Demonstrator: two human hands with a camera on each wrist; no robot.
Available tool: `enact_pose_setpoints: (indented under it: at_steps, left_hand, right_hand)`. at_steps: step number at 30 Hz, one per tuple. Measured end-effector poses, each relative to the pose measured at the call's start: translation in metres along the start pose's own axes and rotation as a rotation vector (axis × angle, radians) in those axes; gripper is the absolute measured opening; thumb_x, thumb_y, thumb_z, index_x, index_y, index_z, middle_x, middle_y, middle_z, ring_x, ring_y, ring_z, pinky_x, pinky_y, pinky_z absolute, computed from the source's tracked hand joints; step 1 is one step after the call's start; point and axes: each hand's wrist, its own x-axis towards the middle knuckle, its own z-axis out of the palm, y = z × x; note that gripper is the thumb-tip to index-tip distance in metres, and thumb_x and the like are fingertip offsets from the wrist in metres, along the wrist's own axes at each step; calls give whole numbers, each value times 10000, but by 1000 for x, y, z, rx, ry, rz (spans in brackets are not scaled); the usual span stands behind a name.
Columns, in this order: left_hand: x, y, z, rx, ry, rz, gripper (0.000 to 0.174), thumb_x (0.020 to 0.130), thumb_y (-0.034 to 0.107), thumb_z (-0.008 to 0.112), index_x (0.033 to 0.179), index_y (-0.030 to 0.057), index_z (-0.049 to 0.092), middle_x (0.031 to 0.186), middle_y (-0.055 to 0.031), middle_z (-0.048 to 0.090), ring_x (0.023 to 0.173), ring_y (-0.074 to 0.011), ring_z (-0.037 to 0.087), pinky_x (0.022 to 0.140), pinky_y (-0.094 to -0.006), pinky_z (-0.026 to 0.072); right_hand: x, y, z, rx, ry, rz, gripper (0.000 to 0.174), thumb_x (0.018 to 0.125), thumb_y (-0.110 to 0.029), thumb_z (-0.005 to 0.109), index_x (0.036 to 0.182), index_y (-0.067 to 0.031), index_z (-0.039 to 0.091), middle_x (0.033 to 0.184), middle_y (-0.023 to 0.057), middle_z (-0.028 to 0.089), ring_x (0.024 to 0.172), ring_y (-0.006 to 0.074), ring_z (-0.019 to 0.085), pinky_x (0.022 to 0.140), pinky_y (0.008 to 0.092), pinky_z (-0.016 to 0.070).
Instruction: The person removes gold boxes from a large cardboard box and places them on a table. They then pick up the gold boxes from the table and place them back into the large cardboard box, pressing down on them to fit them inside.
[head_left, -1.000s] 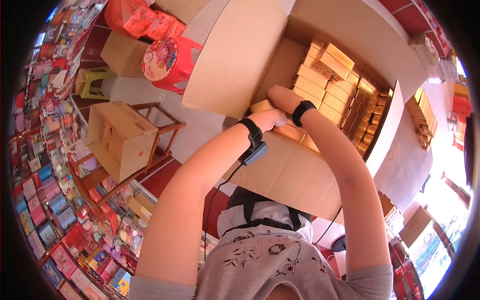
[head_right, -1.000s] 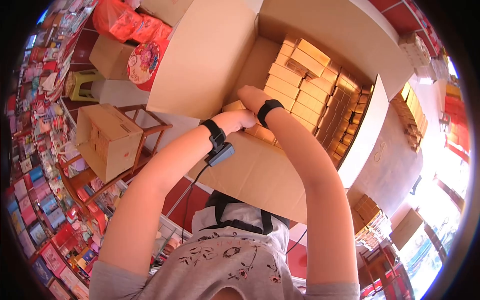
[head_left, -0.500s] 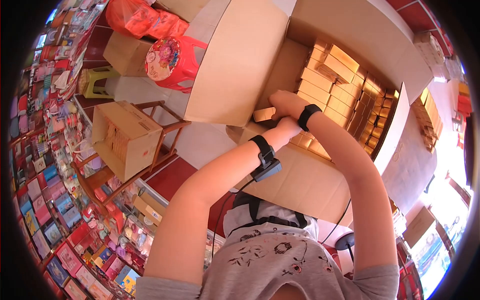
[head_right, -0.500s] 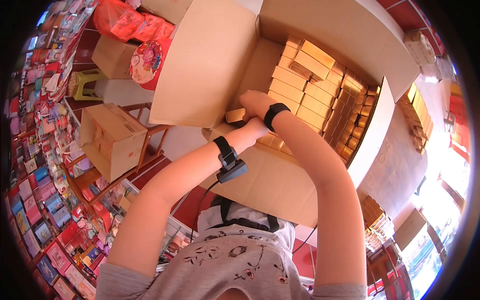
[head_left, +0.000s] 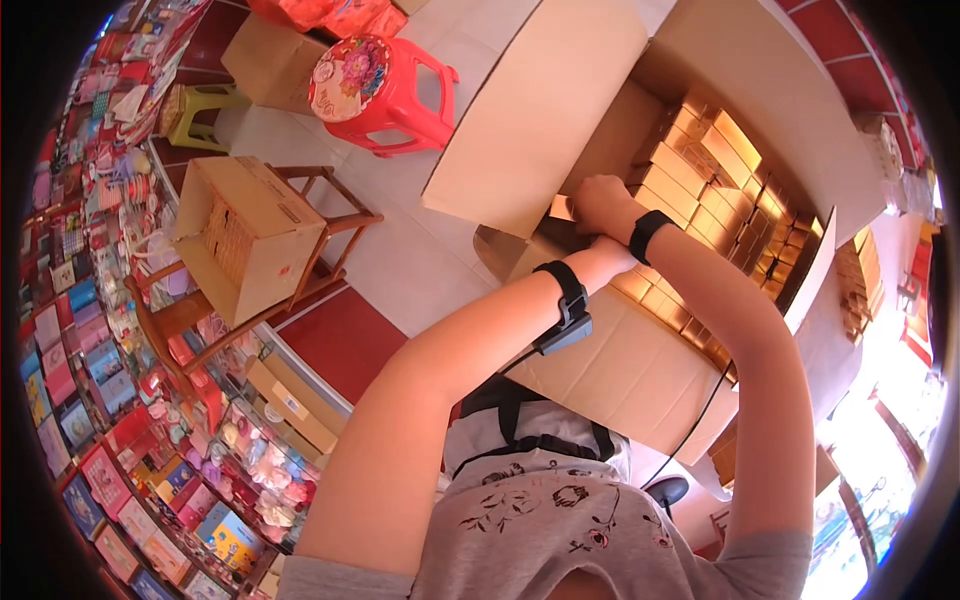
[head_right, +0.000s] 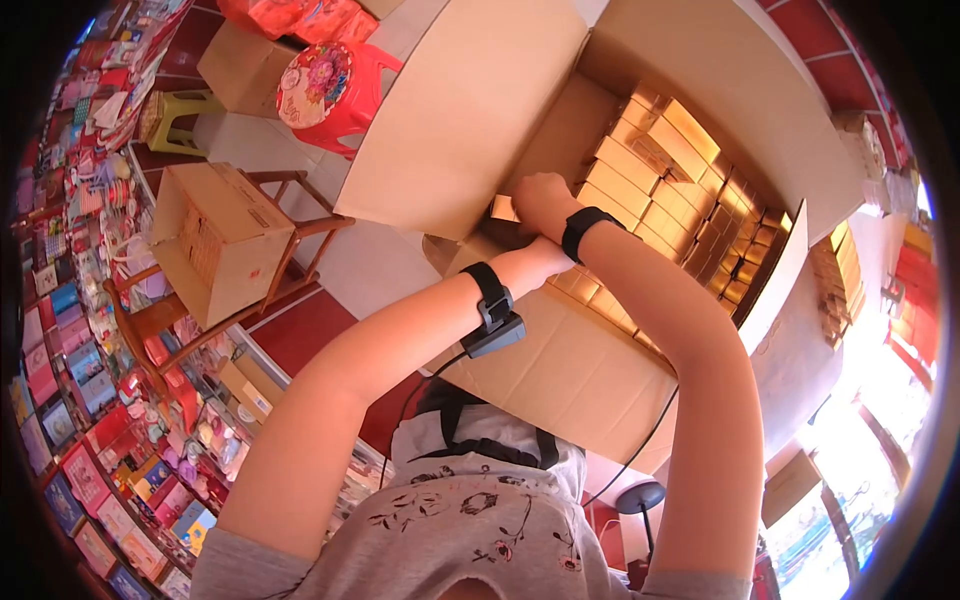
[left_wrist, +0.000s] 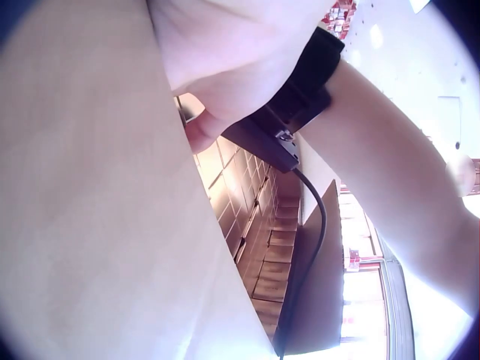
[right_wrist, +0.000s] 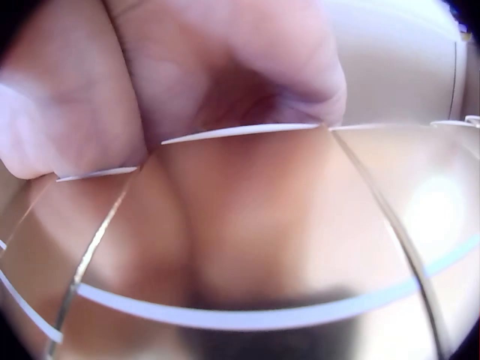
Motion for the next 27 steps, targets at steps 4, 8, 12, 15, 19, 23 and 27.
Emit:
enact_pose_setpoints:
  at_steps: [4,8,12,15,19,23,27]
  left_hand:
    - [-3,-12,1,-49,-8,52,303,872,238,485,1146,114,529,1169,-2,544,1017,-116,491,812,-282,398]
    - [4,-12,6,-86,-26,112,307,876,226,465,1153,108,527,1180,-3,541,1018,-121,498,814,-284,402]
    - [13,-18,1,-120,-54,148,312,880,214,445,1160,101,525,1192,-3,538,1019,-126,505,816,-286,406]
    - [11,-28,-6,-122,-69,173,317,883,206,430,1165,97,523,1200,-3,536,1019,-130,511,817,-287,409]
    - [15,-29,-1,-118,-108,203,323,886,194,411,1172,90,521,1211,-4,533,1020,-135,518,818,-289,413]
    - [10,-41,-10,-97,-132,225,331,890,182,391,1179,84,519,1223,-4,530,1021,-141,525,820,-291,417]
    - [16,-40,-9,-76,-151,252,340,894,170,371,1186,77,517,1234,-4,527,1021,-146,532,822,-293,421]
  right_hand:
    - [-7,-8,-16,-53,-99,121,165,663,-284,682,770,-161,708,793,71,669,753,258,648,641,352,521]
    - [-8,2,-11,93,-21,57,162,625,-255,697,733,-135,689,759,99,657,718,282,636,647,368,515]
    - [-5,6,-6,229,-36,65,195,560,-223,749,691,-103,670,705,119,645,713,299,629,660,379,509]
    - [-2,11,-4,304,-26,37,220,549,-209,778,670,-71,658,683,129,638,707,300,629,655,372,504]
    - [-3,12,-3,359,-50,71,237,559,-207,793,663,-48,649,679,138,634,711,300,630,647,370,500]
    - [-3,11,-2,481,-84,96,245,576,-207,790,654,-37,633,674,148,629,699,298,624,630,368,488]
    - [-5,8,-3,471,-124,92,185,668,-180,722,697,-25,625,724,148,638,715,300,615,635,363,477]
